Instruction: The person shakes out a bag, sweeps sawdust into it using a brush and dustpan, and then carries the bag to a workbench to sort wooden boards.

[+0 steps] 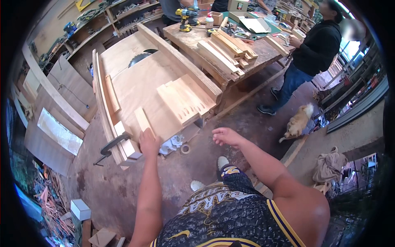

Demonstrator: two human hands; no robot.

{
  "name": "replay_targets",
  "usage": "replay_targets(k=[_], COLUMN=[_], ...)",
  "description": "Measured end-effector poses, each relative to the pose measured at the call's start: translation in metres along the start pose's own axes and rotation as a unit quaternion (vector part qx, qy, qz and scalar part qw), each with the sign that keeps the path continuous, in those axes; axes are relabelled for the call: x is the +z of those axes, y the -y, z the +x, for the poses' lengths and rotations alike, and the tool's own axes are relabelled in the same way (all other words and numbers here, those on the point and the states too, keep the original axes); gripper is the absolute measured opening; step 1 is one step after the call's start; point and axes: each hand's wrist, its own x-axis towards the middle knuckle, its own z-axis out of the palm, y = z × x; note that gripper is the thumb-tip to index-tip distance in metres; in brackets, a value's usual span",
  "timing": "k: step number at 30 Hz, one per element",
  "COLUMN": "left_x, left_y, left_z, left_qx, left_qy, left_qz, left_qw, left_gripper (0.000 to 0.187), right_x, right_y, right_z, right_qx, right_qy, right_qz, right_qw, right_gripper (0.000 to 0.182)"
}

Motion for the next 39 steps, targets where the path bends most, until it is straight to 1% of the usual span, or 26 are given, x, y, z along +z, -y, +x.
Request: replay_targets(k=[1,3,5,6,7,9,11,13,14,16,17,19,20,21,23,24,25,27,28,29,31,32,34,35,38,39], left_x=[0.005,0.008,0.008,0.008,0.01,0.016,0.017,0.018,0.018,0.021,0.021,0.018,0.019,0.022,0.025,0.024,0.023,0.024,0.026,0.027,0.028,0.029,0.028,0.025,0.026,0.027], left_y=[0.006,0.007,0.004,0.001,-0.001,0.003,0.0,-0.005,-0.01,-0.014,-0.018,-0.025,-0.029,-0.027,-0.024,-0.025,-0.025,-0.027,-0.025,-0.023,-0.021,-0.022,-0.024,-0.027,-0.026,-0.028], left_z=[0.0,0.0,-0.001,0.0,0.0,0.002,0.004,0.005,0.007,0.008,0.009,0.009,0.01,0.009,0.011,0.012,0.013,0.013,0.013,0.012,0.012,0.012,0.013,0.014,0.013,0.014], left_qx=[0.004,0.007,-0.001,-0.01,-0.021,-0.023,-0.023,-0.042,-0.061,-0.086,-0.089,-0.101,-0.107,-0.104,-0.105,-0.118,-0.114,-0.124,-0.118,-0.11,-0.101,-0.104,-0.111,-0.095,-0.087,-0.085], left_qy=[-0.001,-0.014,-0.019,-0.024,-0.03,-0.054,-0.054,-0.07,-0.068,-0.07,-0.072,-0.065,-0.07,-0.064,-0.072,-0.063,-0.06,-0.057,-0.052,-0.06,-0.067,-0.07,-0.071,-0.071,-0.068,-0.067], left_qz=[0.0,0.006,0.003,0.004,0.004,0.006,0.016,0.018,0.018,0.033,0.034,0.016,0.013,0.014,0.01,0.012,0.013,0.0,0.0,0.008,0.017,0.011,0.009,0.008,-0.002,-0.011], left_qw=[1.0,1.0,1.0,1.0,0.999,0.998,0.998,0.997,0.996,0.993,0.993,0.993,0.992,0.992,0.992,0.991,0.992,0.991,0.992,0.992,0.992,0.992,0.991,0.993,0.994,0.994], left_gripper=[0.057,0.057,0.056,0.055,0.055,0.054,0.053,0.053,0.053,0.053,0.053,0.053,0.052,0.052,0.052,0.052,0.052,0.052,0.052,0.051,0.051,0.051,0.051,0.051,0.051,0.051], right_x=[-0.009,-0.031,-0.068,-0.091,-0.119,-0.173,-0.243,-0.291,-0.304,-0.322,-0.327,-0.334,-0.342,-0.353,-0.367,-0.392,-0.403,-0.422,-0.44,-0.465,-0.517,-0.535,-0.556,-0.559,-0.566,-0.559], right_y=[0.013,0.041,0.071,0.085,0.1,0.134,0.163,0.206,0.222,0.25,0.261,0.272,0.269,0.27,0.278,0.256,0.254,0.245,0.234,0.223,0.198,0.195,0.185,0.179,0.156,0.156], right_z=[0.004,0.017,0.043,0.062,0.082,0.127,0.19,0.228,0.24,0.256,0.264,0.279,0.29,0.298,0.294,0.304,0.293,0.257,0.246,0.239,0.229,0.222,0.211,0.211,0.215,0.216], right_qx=[-0.003,-0.097,-0.147,-0.174,-0.202,-0.287,-0.276,-0.139,-0.146,-0.047,-0.049,0.047,0.061,0.067,0.051,-0.048,-0.045,-0.138,-0.191,-0.187,-0.145,-0.144,0.02,0.02,0.145,0.147], right_qy=[-0.002,-0.068,-0.124,-0.155,-0.183,-0.277,-0.35,-0.409,-0.4,-0.429,-0.426,-0.422,-0.42,-0.42,-0.314,-0.326,-0.329,-0.342,-0.356,-0.361,-0.43,-0.431,-0.495,-0.49,-0.491,-0.488], right_qz=[0.002,-0.041,-0.047,-0.078,-0.11,-0.239,-0.326,-0.446,-0.449,-0.515,-0.516,-0.552,-0.569,-0.568,-0.452,-0.332,-0.329,-0.288,-0.304,-0.301,-0.275,-0.274,-0.335,-0.338,-0.374,-0.376], right_qw=[1.0,0.992,0.98,0.969,0.956,0.885,0.834,0.784,0.786,0.741,0.742,0.718,0.704,0.704,0.833,0.884,0.884,0.884,0.863,0.863,0.848,0.848,0.801,0.803,0.774,0.773], right_gripper=[0.038,0.029,0.022,0.022,0.022,0.025,0.04,0.058,0.058,0.08,0.08,0.094,0.102,0.102,0.103,0.102,0.102,0.1,0.101,0.101,0.099,0.099,0.099,0.099,0.099,0.099])
